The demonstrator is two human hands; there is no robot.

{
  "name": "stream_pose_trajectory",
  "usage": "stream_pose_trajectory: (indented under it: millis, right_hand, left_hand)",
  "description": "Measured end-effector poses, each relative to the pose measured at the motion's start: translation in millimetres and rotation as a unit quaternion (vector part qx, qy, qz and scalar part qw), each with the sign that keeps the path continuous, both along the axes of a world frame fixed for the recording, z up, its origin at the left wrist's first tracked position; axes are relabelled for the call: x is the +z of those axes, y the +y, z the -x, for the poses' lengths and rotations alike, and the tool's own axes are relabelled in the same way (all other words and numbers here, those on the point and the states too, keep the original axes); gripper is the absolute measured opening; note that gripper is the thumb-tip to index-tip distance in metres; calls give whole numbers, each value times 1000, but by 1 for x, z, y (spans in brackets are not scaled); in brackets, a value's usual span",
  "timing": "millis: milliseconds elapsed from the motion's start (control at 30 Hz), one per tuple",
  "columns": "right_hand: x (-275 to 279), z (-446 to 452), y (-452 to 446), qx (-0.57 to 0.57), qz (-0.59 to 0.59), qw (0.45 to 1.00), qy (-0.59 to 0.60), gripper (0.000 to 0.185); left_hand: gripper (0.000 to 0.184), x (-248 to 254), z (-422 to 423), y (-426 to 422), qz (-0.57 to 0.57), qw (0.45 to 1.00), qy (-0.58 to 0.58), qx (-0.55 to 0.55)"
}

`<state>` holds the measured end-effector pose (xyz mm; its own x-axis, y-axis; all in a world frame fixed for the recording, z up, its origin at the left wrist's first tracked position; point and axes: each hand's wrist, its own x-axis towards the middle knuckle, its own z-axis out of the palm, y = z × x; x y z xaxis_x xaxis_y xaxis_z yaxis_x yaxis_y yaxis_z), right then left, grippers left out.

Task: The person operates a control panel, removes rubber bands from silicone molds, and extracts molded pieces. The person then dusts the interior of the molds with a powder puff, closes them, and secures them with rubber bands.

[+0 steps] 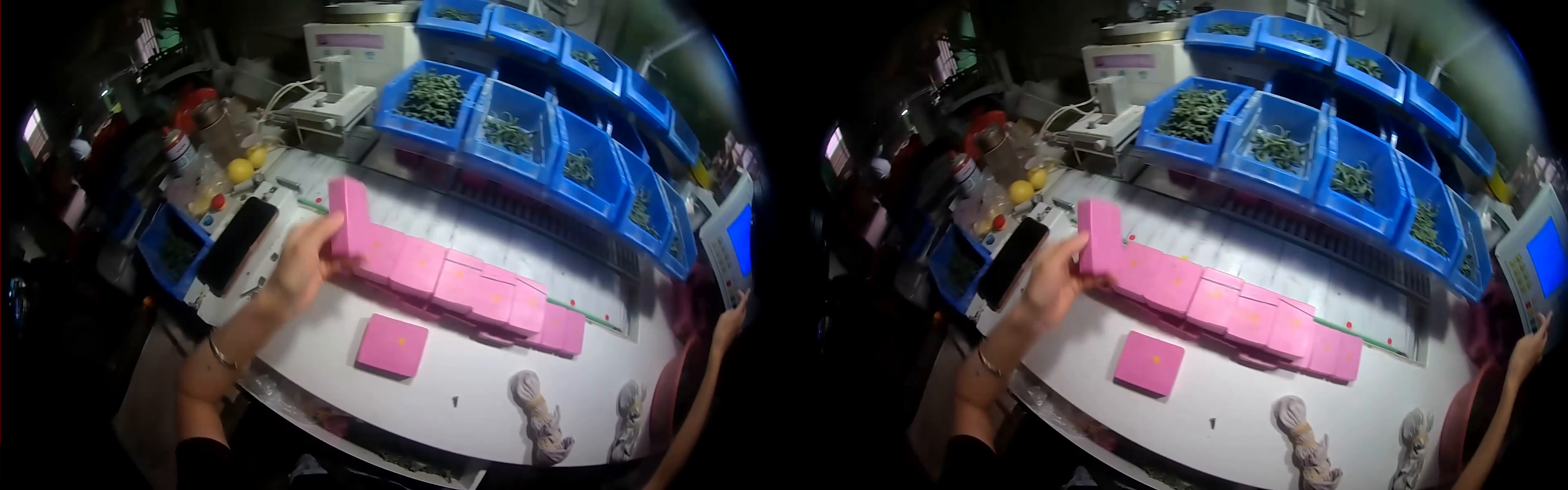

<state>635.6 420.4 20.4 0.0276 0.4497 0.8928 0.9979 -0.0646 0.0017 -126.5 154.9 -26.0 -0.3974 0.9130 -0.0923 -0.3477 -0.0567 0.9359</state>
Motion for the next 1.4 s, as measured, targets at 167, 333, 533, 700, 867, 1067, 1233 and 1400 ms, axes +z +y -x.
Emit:
stream_pose_trajectory:
  millis: [167, 333, 533, 700, 867, 1067, 1233, 1400]
  right_hand:
    - [-27, -3, 5, 60, 61, 996, 8, 50]
    - [-48, 197, -87, 256, 202, 939, 112, 37]
    - [-41, 347, -193, 350, 348, 869, -24, 26]
    - [-57, 409, -238, 510, 367, 778, 12, 27]
    - [-73, 439, -258, 597, 373, 710, 38, 29]
    - [-89, 453, -281, 582, 384, 712, 86, 30]
    - [-112, 445, -307, 589, 426, 684, 59, 35]
    - [-116, 430, -347, 658, 451, 602, 40, 34]
  left_hand:
    - [31, -10, 116, 69, 59, 914, 388, 103]
    - [46, -44, 172, 124, 200, 711, 648, 182]
    - [44, -51, 171, 141, 201, 673, 695, 157]
    - [34, -16, 49, 68, 4, 709, 695, 120]
    - [58, -33, -62, -36, -85, 651, 755, 6]
    - [70, -51, -102, -48, 85, 665, 736, -90]
    - [53, -62, -99, -47, 7, 695, 708, -126]
    - [45, -68, -109, -53, -51, 717, 678, -154]
